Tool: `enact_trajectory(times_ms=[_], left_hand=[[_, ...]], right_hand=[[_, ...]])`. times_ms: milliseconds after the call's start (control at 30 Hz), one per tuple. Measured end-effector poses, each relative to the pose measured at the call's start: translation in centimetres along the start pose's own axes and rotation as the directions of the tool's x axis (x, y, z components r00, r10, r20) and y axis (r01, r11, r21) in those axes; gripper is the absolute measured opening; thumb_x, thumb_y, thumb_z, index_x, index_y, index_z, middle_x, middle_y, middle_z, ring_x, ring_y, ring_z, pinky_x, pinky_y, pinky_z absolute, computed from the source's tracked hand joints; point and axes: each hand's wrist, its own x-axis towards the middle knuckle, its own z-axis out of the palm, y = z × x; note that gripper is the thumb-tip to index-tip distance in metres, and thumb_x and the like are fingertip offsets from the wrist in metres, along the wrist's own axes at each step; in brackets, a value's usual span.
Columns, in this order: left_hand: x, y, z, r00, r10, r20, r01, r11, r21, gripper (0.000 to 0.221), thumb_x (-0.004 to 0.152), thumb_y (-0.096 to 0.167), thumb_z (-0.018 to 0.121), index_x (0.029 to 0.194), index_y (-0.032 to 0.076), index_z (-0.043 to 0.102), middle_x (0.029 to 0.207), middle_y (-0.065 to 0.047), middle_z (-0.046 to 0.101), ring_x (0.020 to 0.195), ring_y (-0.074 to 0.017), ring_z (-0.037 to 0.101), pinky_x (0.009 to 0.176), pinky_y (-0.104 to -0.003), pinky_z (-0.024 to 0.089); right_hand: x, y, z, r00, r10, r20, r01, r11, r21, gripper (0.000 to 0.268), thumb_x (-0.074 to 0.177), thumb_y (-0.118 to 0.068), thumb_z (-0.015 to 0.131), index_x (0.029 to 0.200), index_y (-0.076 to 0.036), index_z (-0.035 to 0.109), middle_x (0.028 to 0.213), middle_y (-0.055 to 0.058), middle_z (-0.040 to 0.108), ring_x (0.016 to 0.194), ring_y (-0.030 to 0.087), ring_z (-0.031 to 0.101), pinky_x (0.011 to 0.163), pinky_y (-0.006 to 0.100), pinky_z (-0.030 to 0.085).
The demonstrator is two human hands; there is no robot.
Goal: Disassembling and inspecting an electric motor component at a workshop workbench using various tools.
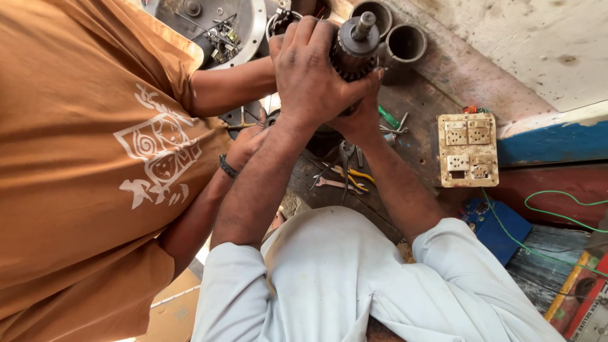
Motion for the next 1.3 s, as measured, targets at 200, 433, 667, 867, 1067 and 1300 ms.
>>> enact_trajectory(times_ms=[200, 433, 667, 867, 1067, 1300], left_hand=[[0.8, 0.1, -0.1, 1.0, -0.001, 0.013, 0.001, 1.0, -0.003, 0.074, 0.064, 0.067, 0.091, 0.102, 0.009, 0.064, 0.1, -0.008, 0.055, 0.099, -0.0283, 0.056, 0.089, -0.049, 0.036], [0.9, -1.1, -5.5, 1.0, -0.014, -0.026, 0.01, 0.989, -0.149, 0.076, 0.075, 0.059, 0.086, 0.117, 0.0, 0.062, 0.114, -0.015, 0.06, 0.109, -0.0353, 0.058, 0.094, -0.051, 0.041], [-4.9, -6.8, -6.4, 0.892, -0.328, 0.312, 0.394, 0.902, -0.177, 0.023, 0.093, 0.022, 0.073, 0.107, 0.004, 0.069, 0.11, -0.014, 0.071, 0.11, -0.0344, 0.067, 0.101, -0.046, 0.051], [-5.6, -7.6, -7.4, 0.754, -0.281, 0.594, 0.32, 0.947, 0.041, 0.044, 0.081, 0.027, 0.077, 0.117, 0.004, 0.068, 0.114, -0.018, 0.067, 0.112, -0.0391, 0.062, 0.099, -0.05, 0.046], [-5.1, -6.1, -9.5, 0.673, -0.228, 0.704, 0.326, 0.945, -0.006, 0.048, 0.073, 0.029, 0.08, 0.115, 0.008, 0.07, 0.113, -0.017, 0.068, 0.115, -0.0366, 0.061, 0.101, -0.048, 0.046], [-6.4, -7.6, -10.6, 0.718, -0.267, 0.643, 0.395, 0.917, -0.059, 0.037, 0.079, 0.026, 0.076, 0.11, 0.007, 0.071, 0.112, -0.019, 0.068, 0.109, -0.0397, 0.064, 0.098, -0.049, 0.049]], right_hand=[[1.5, -1.9, -0.2, 0.998, -0.056, -0.033, 0.049, 0.983, -0.178, 0.1, 0.075, -0.032, 0.103, 0.15, -0.007, 0.042, 0.149, 0.013, 0.047, 0.138, 0.029, 0.049, 0.122, 0.045, 0.038], [4.0, -4.4, -0.3, 0.998, -0.036, -0.055, 0.047, 0.976, 0.214, 0.122, 0.081, -0.03, 0.1, 0.162, -0.007, 0.012, 0.152, 0.013, 0.047, 0.138, 0.025, 0.052, 0.12, 0.042, 0.047], [5.3, -4.8, -0.1, 0.992, -0.117, -0.039, 0.123, 0.967, 0.225, 0.114, 0.086, -0.032, 0.096, 0.16, -0.007, 0.014, 0.148, 0.013, 0.046, 0.135, 0.025, 0.052, 0.118, 0.04, 0.047], [3.8, -2.2, 0.1, 0.991, -0.115, -0.074, 0.127, 0.975, 0.184, 0.11, 0.083, -0.042, 0.093, 0.161, -0.005, 0.025, 0.145, 0.014, 0.05, 0.136, 0.026, 0.058, 0.116, 0.041, 0.05], [2.8, -2.2, -0.8, 0.986, -0.147, -0.08, 0.152, 0.986, 0.068, 0.113, 0.083, -0.043, 0.095, 0.159, -0.005, 0.021, 0.152, 0.014, 0.048, 0.144, 0.026, 0.054, 0.126, 0.041, 0.047], [4.1, -2.1, -0.3, 0.987, -0.115, -0.111, 0.135, 0.971, 0.199, 0.115, 0.081, -0.043, 0.096, 0.161, -0.006, 0.021, 0.15, 0.012, 0.047, 0.143, 0.024, 0.052, 0.125, 0.04, 0.046]])
